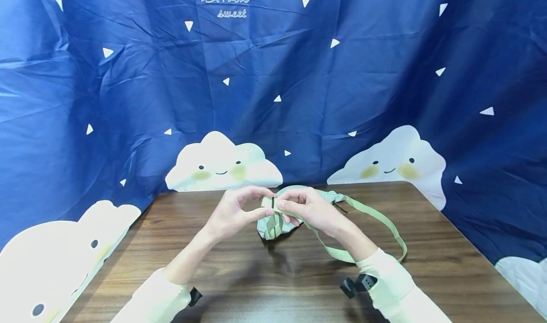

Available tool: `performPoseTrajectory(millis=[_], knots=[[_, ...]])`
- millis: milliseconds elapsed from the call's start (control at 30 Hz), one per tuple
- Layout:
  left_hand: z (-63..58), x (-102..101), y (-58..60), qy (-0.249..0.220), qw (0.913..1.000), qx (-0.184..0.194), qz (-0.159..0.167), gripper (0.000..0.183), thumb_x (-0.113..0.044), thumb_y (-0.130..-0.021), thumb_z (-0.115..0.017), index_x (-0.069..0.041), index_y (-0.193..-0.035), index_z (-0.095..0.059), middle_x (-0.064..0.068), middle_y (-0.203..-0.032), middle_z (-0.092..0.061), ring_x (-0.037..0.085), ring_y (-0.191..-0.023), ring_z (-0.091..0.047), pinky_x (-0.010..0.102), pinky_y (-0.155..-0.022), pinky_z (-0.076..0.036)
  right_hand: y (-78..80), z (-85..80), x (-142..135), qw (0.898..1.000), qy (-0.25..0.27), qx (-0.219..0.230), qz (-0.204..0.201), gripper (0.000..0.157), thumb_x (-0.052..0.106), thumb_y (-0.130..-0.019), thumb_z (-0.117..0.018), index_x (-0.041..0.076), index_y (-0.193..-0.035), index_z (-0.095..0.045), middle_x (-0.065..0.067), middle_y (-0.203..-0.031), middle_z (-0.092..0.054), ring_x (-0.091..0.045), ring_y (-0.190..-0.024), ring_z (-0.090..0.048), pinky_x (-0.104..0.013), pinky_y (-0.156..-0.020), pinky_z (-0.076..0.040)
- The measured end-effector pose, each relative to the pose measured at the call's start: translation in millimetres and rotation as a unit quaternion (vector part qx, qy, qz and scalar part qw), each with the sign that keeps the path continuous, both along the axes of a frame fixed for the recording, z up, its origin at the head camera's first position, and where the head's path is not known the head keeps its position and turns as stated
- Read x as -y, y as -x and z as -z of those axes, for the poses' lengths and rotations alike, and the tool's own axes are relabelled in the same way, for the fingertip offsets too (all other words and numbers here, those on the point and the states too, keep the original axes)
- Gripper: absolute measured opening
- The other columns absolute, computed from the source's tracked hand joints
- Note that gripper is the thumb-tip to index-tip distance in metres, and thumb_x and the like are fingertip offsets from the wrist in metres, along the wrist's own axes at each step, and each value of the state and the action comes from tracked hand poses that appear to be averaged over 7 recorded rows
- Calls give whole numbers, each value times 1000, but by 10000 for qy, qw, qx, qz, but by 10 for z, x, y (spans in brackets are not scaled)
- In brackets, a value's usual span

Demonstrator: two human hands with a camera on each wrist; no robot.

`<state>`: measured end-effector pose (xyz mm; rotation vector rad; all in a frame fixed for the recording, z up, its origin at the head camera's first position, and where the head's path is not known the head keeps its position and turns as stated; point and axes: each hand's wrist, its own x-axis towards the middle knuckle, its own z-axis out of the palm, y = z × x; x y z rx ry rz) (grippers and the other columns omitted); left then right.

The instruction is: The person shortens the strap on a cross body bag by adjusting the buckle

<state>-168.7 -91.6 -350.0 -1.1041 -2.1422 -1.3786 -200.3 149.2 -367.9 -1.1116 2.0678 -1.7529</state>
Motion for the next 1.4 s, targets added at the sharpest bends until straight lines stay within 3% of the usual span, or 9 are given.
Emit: performPoseTrajectory(millis=[167,333,567,767,867,1000,1233,1400], knots=[[-155,5,-108,2,10000,13,-12,28,0,-83,-83,-1,-109,-74,10,-104,-74,19,-98,-66,44,-88,-54,28,-8,-58,9997,-193,172,36,28,21,-103,-62,-7,-100,-64,-15,-68,-55,-27,-58,-46,-31,-52,-39],[-179,-3,-123,30,10000,41,56,28,0,-82,-84,-1,-109,-74,9,-103,-74,20,-99,-66,45,-88,-53,26,-15,-74,9995,-177,253,-6,30,21,-103,-63,-9,-100,-63,-13,-68,-54,-21,-59,-49,-31,-54,-40],[-79,-22,-88,-1,9998,10,214,29,-1,-82,-85,-2,-109,-74,7,-100,-73,23,-88,-65,32,-79,-55,-10,-27,-10,9997,-182,118,-68,25,21,-103,-63,-3,-100,-68,-15,-68,-55,-43,-59,-40,-33,-50,-38],[146,12,123,180,9992,295,-223,32,-26,-85,-86,-17,-113,-75,-13,-104,-72,11,-90,-65,34,-80,-55,-11,-22,10,9998,-190,56,29,24,21,-104,-62,-2,-100,-68,-16,-69,-55,-41,-57,-40,-36,-51,-36],[141,20,113,265,9972,538,-447,33,-29,-83,-88,-19,-112,-75,-15,-102,-71,9,-89,-65,35,-80,-55,-10,-1,22,9998,-158,46,93,21,20,-103,-62,1,-100,-69,-16,-68,-56,-42,-57,-39,-35,-50,-36],[140,27,108,319,9964,638,-466,32,-29,-82,-89,-20,-109,-75,-15,-100,-71,9,-86,-66,37,-80,-55,-16,19,42,9996,-177,41,229,18,23,-103,-64,7,-98,-71,-13,-67,-57,-41,-57,-41,-31,-50,-37],[131,30,121,404,9981,-2,-457,31,-29,-82,-88,-19,-109,-76,-16,-101,-71,8,-86,-65,31,-78,-55,-1,22,12,9995,-256,56,202,23,25,-103,-63,3,-98,-70,-14,-67,-57,-36,-55,-44,-30,-50,-39],[132,49,122,385,9964,-468,-587,29,-28,-85,-86,-17,-108,-74,-14,-100,-71,6,-83,-65,32,-76,-55,47,43,-29,9993,-322,149,86,25,23,-103,-63,-2,-101,-68,-17,-68,-57,-32,-55,-44,-28,-52,-39]])
